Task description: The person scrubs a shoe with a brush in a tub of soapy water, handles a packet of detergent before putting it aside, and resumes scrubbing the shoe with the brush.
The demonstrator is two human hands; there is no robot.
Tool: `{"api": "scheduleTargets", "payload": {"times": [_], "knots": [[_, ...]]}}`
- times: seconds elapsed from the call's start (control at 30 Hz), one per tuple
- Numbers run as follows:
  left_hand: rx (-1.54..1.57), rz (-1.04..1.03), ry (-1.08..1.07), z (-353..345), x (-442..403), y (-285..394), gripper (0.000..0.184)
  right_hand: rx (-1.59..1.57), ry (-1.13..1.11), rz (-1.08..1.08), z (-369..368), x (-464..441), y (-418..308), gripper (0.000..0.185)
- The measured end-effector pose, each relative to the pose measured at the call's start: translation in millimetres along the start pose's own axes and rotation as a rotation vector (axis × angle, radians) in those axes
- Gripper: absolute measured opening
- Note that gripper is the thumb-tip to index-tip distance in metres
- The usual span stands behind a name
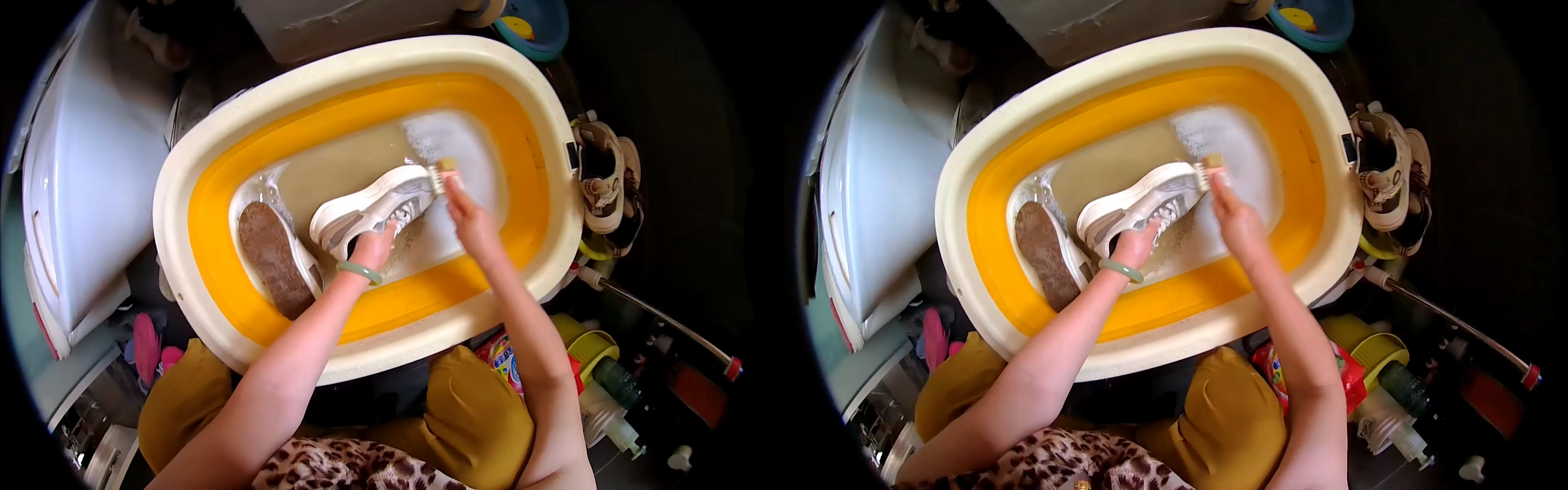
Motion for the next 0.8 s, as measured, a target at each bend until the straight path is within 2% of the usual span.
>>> {"api": "scheduleTargets", "payload": {"times": [0.03, 0.1, 0.13, 0.17, 0.2, 0.23, 0.27, 0.3, 0.33, 0.4, 0.47, 0.5, 0.57, 0.63, 0.67, 0.7, 0.73, 0.77, 0.8], "knots": [[0.003, 0.01, 0.032, -1, -5, 2, 0.032, -0.02, -0.063, -0.056, -10, 12, -15, 0.042], [0.05, 0.168, -0.013, -7, -1, -13, 0.033, -0.235, -0.08, 0.497, -55, 39, -45, 0.044], [0.135, 0.069, 0.008, -9, 0, -20, 0.033, -0.061, -0.171, 0.433, -63, 56, -66, 0.044], [0.385, 0.105, 0.026, -12, 0, -24, 0.032, 0.111, -0.259, 0.361, -64, 70, -81, 0.044], [0.634, 0.142, 0.053, -15, 1, -27, 0.032, 0.108, -0.255, 0.359, -61, 63, -70, 0.044], [1.051, 0.313, 0.085, -23, -2, -29, 0.033, 0.107, -0.197, 0.325, -50, 45, -49, 0.043], [0.291, -0.088, 0.075, -9, -3, -14, 0.033, 0.11, -0.14, 0.293, -35, 32, -33, 0.043], [-0.477, -0.461, 0.066, -14, 5, 4, 0.033, -0.018, -0.154, 0.18, -17, 26, -27, 0.045], [-0.466, -0.487, 0.096, -12, 7, 25, 0.026, -0.044, -0.132, 0.13, -6, 16, -19, 0.045], [-0.456, -0.444, 0.097, -20, 0, 1, 0.026, -0.044, -0.144, 0.143, -10, 22, -8, 0.044], [-0.42, -0.383, 0.088, -21, -5, -9, 0.029, 0.045, -0.297, 0.309, -38, 61, -54, 0.046], [-0.377, -0.349, 0.049, -19, -5, -11, 0.031, 0.19, -0.341, 0.243, -52, 78, -71, 0.047], [-0.399, -0.315, -0.03, -14, -1, -3, 0.036, 0.138, -0.323, 0.313, -48, 72, -60, 0.046], [-0.44, -0.352, 0.011, -11, 0, 4, 0.041, 0.231, -0.173, 0.193, -15, 43, -29, 0.043], [-0.42, -0.374, 0.09, -13, 3, 4, 0.04, 0.069, -0.085, 0.183, 1, 34, -22, 0.042], [-0.399, -0.397, 0.17, -14, 7, 3, 0.039, 0.066, -0.099, 0.134, 3, 33, -13, 0.042], [-0.539, -0.413, 0.15, -17, 9, 5, 0.039, 0.064, -0.113, 0.085, 8, 34, -14, 0.042], [-0.68, -0.438, 0.138, -19, 5, 5, 0.038, 0.046, -0.112, 0.163, 1, 39, -22, 0.043], [-0.192, -0.315, 0.077, -22, -9, -17, 0.038, 0.038, -0.222, 0.234, -19, 51, -32, 0.043]]}}
Point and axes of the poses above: each hand's wrist, its own x-axis away from the middle knuckle, its own z-axis out of the back of the hand, y = z × x, the point moved 6 cm from there along -x, towards the middle knuckle, and after that the axes turned 4 degrees about -z, right-handed, at the moved point
